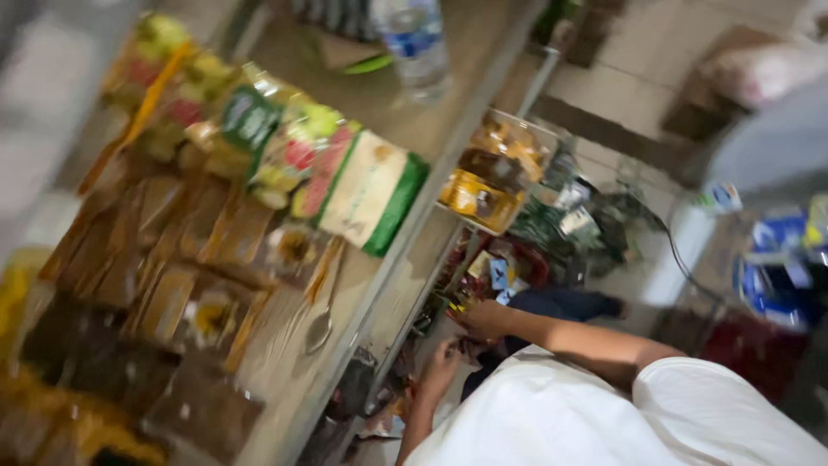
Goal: The person organizes various snack items in a store. They first arrange bags of chips on a display rack, then sit on the floor to sort small green boxes and other packaged goods from a red basket into a cardboard box.
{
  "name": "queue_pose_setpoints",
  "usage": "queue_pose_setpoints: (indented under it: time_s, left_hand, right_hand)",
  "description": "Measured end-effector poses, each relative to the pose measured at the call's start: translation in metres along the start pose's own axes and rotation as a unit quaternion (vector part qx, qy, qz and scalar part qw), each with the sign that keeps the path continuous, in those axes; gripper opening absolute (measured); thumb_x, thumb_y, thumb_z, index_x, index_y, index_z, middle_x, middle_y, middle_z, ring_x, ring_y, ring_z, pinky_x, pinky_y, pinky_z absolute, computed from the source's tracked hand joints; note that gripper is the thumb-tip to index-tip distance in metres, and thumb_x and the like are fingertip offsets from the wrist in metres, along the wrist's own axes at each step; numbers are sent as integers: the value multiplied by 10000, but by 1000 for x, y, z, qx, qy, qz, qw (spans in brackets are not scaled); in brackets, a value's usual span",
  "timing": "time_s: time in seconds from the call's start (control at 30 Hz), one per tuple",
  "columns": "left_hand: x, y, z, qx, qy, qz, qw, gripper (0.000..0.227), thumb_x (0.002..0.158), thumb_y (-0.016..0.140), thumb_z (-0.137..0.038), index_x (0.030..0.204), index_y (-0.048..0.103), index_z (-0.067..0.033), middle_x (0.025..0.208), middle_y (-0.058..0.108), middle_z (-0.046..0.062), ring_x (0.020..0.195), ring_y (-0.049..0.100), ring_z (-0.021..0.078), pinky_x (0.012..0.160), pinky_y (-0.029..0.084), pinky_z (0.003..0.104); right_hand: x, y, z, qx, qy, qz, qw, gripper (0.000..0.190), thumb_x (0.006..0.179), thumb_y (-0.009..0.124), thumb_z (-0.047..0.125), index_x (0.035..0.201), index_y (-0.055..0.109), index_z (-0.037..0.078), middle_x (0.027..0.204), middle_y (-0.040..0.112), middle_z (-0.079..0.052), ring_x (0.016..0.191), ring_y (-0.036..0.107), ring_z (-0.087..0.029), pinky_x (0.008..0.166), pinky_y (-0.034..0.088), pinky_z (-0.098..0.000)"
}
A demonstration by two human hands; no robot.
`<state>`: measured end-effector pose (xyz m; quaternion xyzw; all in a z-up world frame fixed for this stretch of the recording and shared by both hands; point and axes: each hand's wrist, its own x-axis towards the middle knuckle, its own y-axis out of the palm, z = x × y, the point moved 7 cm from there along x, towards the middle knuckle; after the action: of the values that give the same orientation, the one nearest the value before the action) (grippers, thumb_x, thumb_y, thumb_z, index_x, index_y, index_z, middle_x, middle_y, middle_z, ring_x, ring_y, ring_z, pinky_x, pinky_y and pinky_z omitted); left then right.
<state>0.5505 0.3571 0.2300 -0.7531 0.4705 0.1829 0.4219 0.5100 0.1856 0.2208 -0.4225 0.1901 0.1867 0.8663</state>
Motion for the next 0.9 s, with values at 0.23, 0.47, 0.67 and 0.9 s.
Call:
queue_pose_setpoints:
  time_s: [0.23,0.47,0.67,0.9]
  left_hand:
    - [36,29,-1,47,42,50,997,452,956,603,-334,1377,602,-169,1203,706,235,1132,674,390,950,526,437]
    - [64,97,-17,-8,80,58,995,404,939,663,-217,1303,641,-44,1270,713,194,1168,694,327,993,528,393]
    - [106,210,-67,-108,20,2,994,408,957,614,-225,1320,609,-39,1234,708,210,1116,704,344,956,533,396]
    - [157,367,-39,42,-57,189,980,432,951,628,-312,1324,618,-93,1257,678,218,1157,659,366,956,531,427]
  right_hand:
    - [-22,13,-36,97,-60,-298,948,581,774,642,295,1319,627,95,1001,690,-294,709,694,-437,520,571,-491]
    - [-35,60,-122,109,55,-128,984,363,887,640,302,1226,690,182,919,736,-155,796,720,-392,687,577,-519]
    - [-116,93,-239,89,154,-105,978,356,861,666,252,1209,709,191,1063,729,-151,951,700,-379,763,550,-564]
    - [-217,207,-459,391,373,-268,798,439,901,646,192,1308,646,27,1266,687,-227,1128,674,-395,953,538,-442]
